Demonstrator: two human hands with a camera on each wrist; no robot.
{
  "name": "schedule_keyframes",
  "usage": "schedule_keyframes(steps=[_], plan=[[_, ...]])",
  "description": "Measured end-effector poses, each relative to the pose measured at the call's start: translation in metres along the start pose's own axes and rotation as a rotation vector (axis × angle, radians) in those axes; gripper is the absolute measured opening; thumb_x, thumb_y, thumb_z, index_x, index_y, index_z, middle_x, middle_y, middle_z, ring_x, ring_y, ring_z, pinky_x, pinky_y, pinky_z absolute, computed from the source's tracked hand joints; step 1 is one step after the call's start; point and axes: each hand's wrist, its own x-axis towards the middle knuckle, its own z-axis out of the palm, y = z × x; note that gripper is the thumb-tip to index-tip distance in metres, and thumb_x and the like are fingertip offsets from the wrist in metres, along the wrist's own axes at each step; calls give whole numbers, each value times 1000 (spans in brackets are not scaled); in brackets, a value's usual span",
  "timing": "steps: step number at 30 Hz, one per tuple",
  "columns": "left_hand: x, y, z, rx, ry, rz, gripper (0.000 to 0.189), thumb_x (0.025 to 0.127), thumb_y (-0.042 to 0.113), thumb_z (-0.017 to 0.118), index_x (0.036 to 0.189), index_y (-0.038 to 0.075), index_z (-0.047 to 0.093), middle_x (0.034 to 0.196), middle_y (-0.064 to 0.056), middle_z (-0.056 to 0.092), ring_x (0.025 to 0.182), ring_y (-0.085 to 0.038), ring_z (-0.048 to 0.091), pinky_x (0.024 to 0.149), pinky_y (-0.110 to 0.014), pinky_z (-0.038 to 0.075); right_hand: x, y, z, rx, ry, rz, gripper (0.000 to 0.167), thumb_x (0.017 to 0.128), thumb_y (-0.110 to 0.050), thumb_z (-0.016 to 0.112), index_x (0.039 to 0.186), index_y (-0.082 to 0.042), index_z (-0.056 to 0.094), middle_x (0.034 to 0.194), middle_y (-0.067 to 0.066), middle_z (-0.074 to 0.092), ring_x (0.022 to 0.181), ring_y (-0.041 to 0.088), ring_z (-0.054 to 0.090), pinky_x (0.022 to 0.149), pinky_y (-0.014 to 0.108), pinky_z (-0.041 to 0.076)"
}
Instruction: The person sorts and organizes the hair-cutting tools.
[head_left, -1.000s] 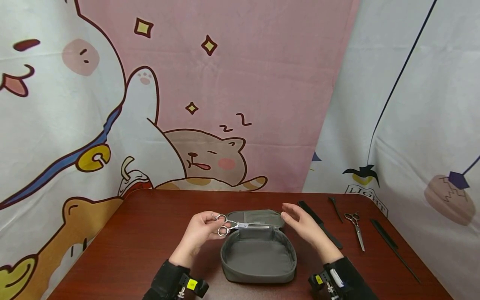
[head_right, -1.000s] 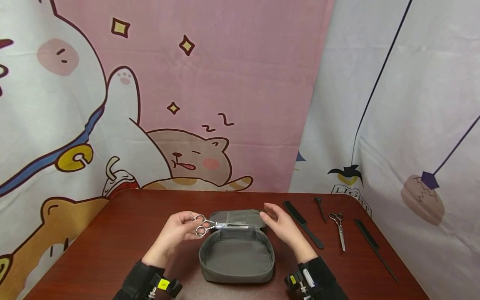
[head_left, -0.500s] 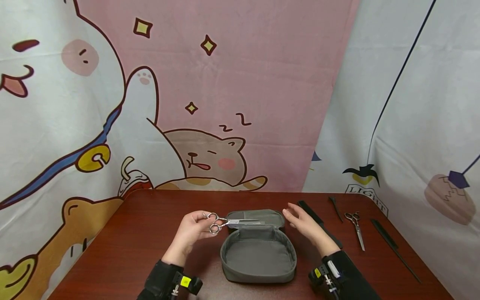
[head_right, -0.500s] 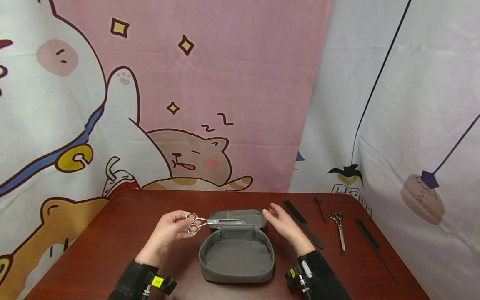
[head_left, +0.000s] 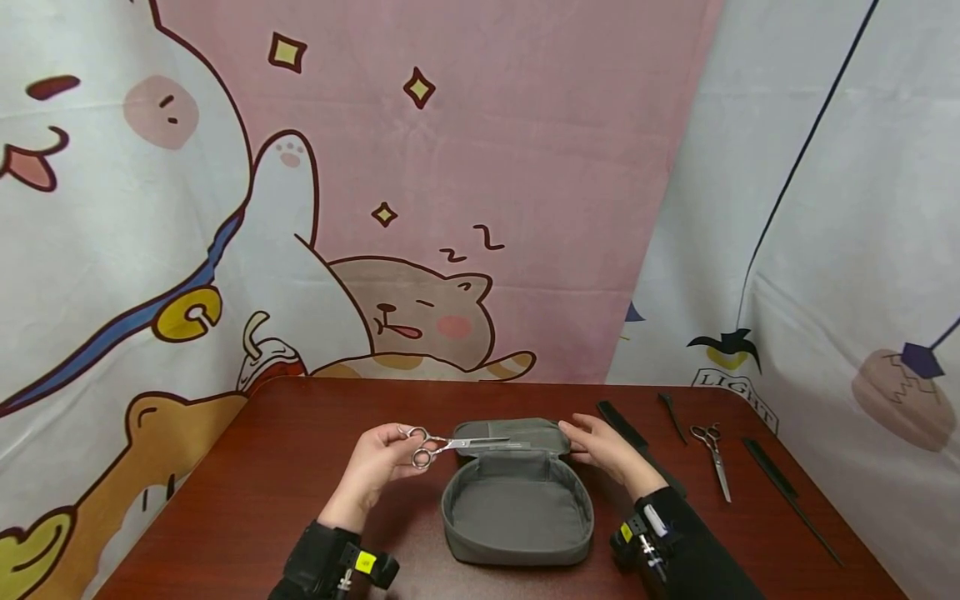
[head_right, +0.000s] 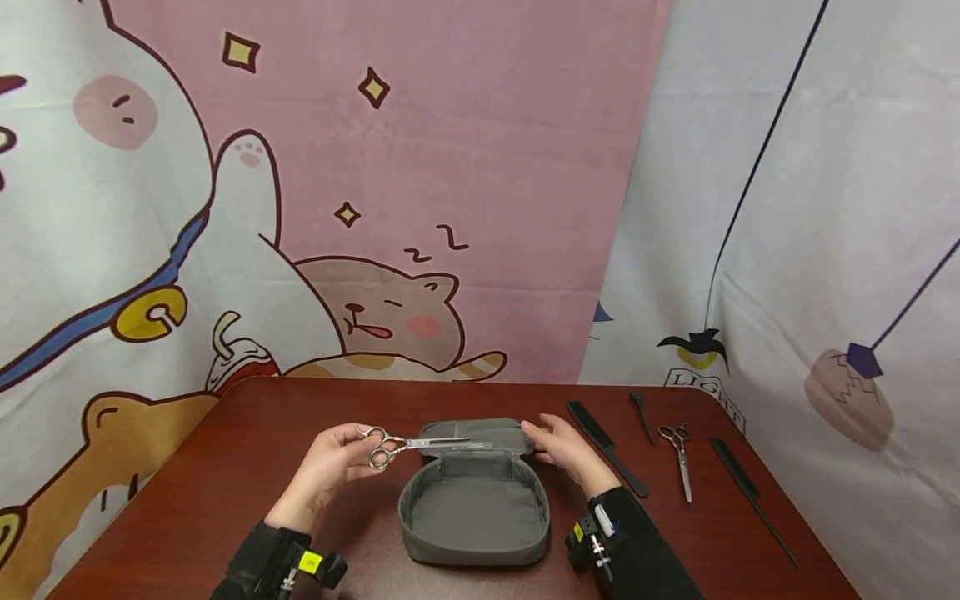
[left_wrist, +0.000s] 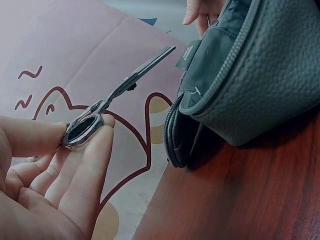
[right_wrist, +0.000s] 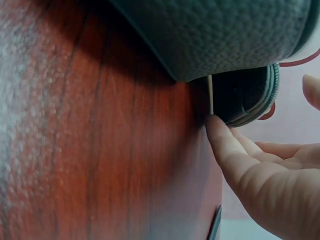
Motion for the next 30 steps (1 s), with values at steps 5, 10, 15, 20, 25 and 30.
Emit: schedule_keyframes(steps=[5,10,15,20,25,30], plan=[[0,-2,-1,0,7,-8,18,93,5,67,104,-9,65,90,-18,73,73,-20,71,68,-38,58,6,5,2,23,0,20,70,104,-26,52,145,20,20,147,41,28,129,51,43,95,47,48],[1,-3,-2,-8,14,-21,20,93,5,67,106,-10,65,89,-18,73,72,-18,70,68,-36,58,12,10,4,77,13,31,59,105,-18,49,141,23,26,140,41,37,125,47,49,90,43,52],[1,-4,-3,-19,28,-24,20,93,5,67,106,-11,64,90,-18,73,72,-19,71,68,-36,58,17,14,5,105,-12,1,50,104,-7,47,137,26,29,132,40,45,112,35,60,88,42,53],[3,-6,-5,-33,45,-22,20,93,4,66,106,-11,64,91,-20,72,73,-21,71,68,-37,58,16,17,3,99,-31,-38,50,103,-4,48,138,26,28,136,42,41,113,35,60,89,41,52],[4,-7,-6,-59,60,-30,19,94,3,65,107,-11,64,91,-18,73,72,-18,69,69,-37,58,14,14,2,98,-11,-80,49,103,-4,50,142,20,32,138,38,43,117,38,58,90,40,52],[5,-8,-7,-93,82,-36,18,94,3,64,106,-10,64,89,-17,73,70,-17,68,68,-36,58,14,10,3,111,44,-107,48,101,-3,53,142,16,37,132,33,52,111,29,61,88,37,53]])
